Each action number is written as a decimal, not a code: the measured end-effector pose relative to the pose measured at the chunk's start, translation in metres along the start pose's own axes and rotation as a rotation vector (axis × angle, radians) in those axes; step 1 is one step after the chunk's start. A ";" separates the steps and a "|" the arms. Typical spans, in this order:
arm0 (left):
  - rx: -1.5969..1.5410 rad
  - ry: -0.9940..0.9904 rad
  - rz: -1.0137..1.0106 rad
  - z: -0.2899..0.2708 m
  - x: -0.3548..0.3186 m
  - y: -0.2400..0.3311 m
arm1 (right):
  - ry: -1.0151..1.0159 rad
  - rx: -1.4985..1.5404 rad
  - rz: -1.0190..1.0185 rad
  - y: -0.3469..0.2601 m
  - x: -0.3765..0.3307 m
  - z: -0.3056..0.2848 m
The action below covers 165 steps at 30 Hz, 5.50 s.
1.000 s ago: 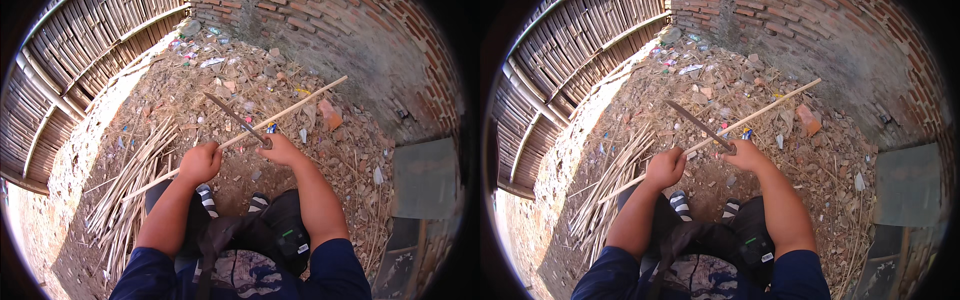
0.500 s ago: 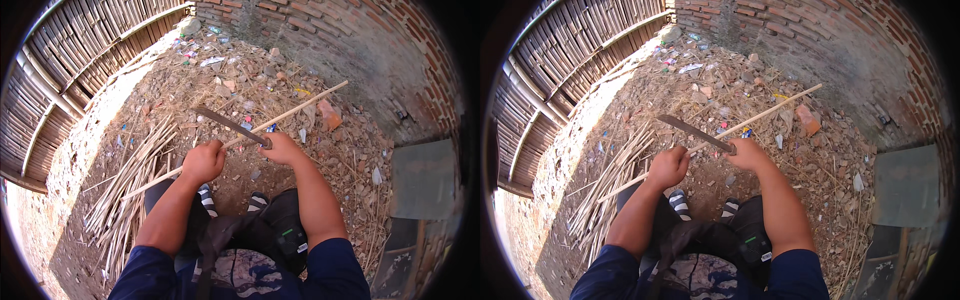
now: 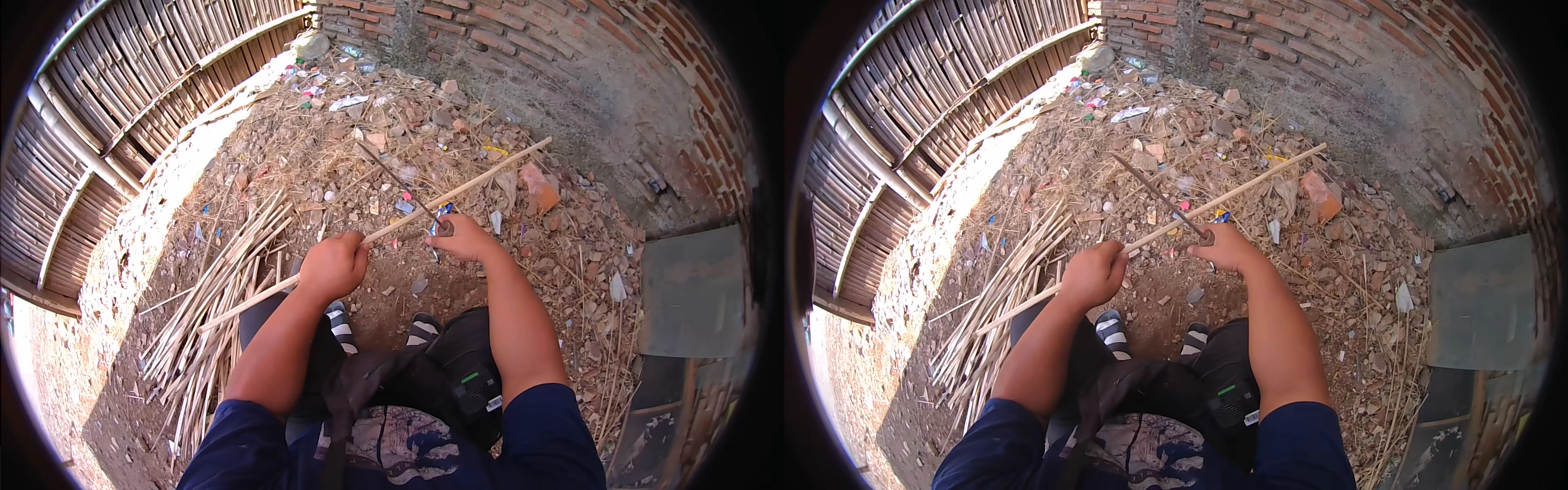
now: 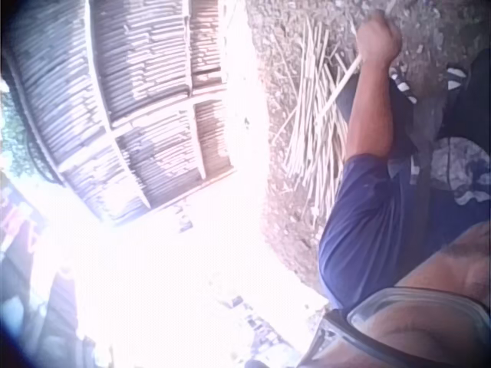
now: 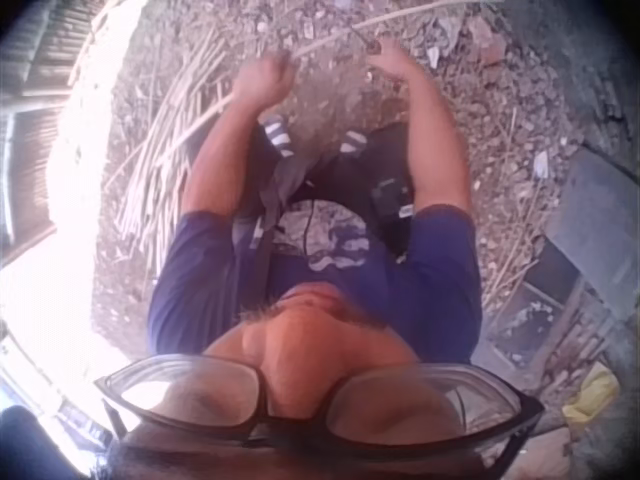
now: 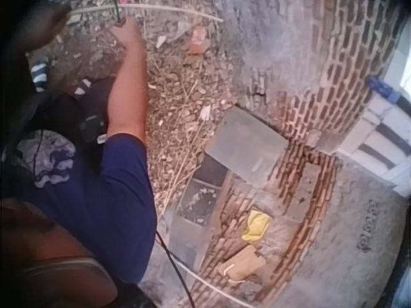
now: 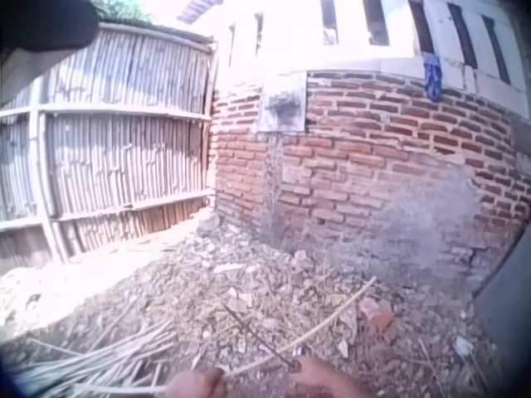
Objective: The person strips bark or outer layers from long bamboo sticks using a large knife, working on each stick one at a time and rotating them to reach all sides.
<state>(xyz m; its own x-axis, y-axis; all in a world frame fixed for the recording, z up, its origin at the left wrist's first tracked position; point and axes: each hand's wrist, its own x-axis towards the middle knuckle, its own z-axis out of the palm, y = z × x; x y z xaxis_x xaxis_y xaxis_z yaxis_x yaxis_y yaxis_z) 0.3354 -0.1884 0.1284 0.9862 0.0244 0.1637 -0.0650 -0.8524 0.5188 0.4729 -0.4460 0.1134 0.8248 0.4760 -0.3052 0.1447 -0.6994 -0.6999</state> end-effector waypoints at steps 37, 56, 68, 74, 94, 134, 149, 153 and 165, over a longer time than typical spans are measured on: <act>-0.047 0.042 -0.036 -0.003 -0.004 -0.011 | -0.082 -0.190 -0.157 0.000 0.000 0.003; 0.016 -0.040 -0.169 0.001 0.001 -0.016 | 0.132 -0.128 -0.023 0.027 0.007 0.003; -0.078 -0.055 -0.095 -0.004 0.006 -0.008 | 0.005 -0.111 -0.127 -0.013 -0.005 0.011; -0.031 -0.071 -0.110 -0.002 0.006 -0.009 | 0.022 -0.186 -0.233 -0.030 -0.007 0.013; 0.025 -0.077 -0.205 -0.010 0.003 -0.004 | 0.214 0.222 0.144 0.046 0.012 -0.009; -0.003 -0.100 -0.088 -0.002 0.008 -0.013 | 0.237 -0.053 -0.114 0.026 -0.001 0.001; 0.181 0.255 -0.347 -0.109 -0.075 -0.098 | 0.810 0.208 0.211 0.113 0.025 -0.023; 0.183 0.449 -0.603 -0.109 -0.219 -0.153 | 0.639 0.455 0.307 0.092 0.022 -0.009; 0.239 0.274 -1.222 0.020 -0.598 -0.104 | 0.475 0.560 0.311 0.089 0.024 -0.004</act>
<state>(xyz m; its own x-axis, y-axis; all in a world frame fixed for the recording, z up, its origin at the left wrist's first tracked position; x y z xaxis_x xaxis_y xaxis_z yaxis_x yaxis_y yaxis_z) -0.2442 -0.1249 -0.0407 0.3190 0.9388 -0.1295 0.9163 -0.2707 0.2950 0.5074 -0.4987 0.0463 0.9451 -0.0635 -0.3207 -0.3231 -0.3306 -0.8867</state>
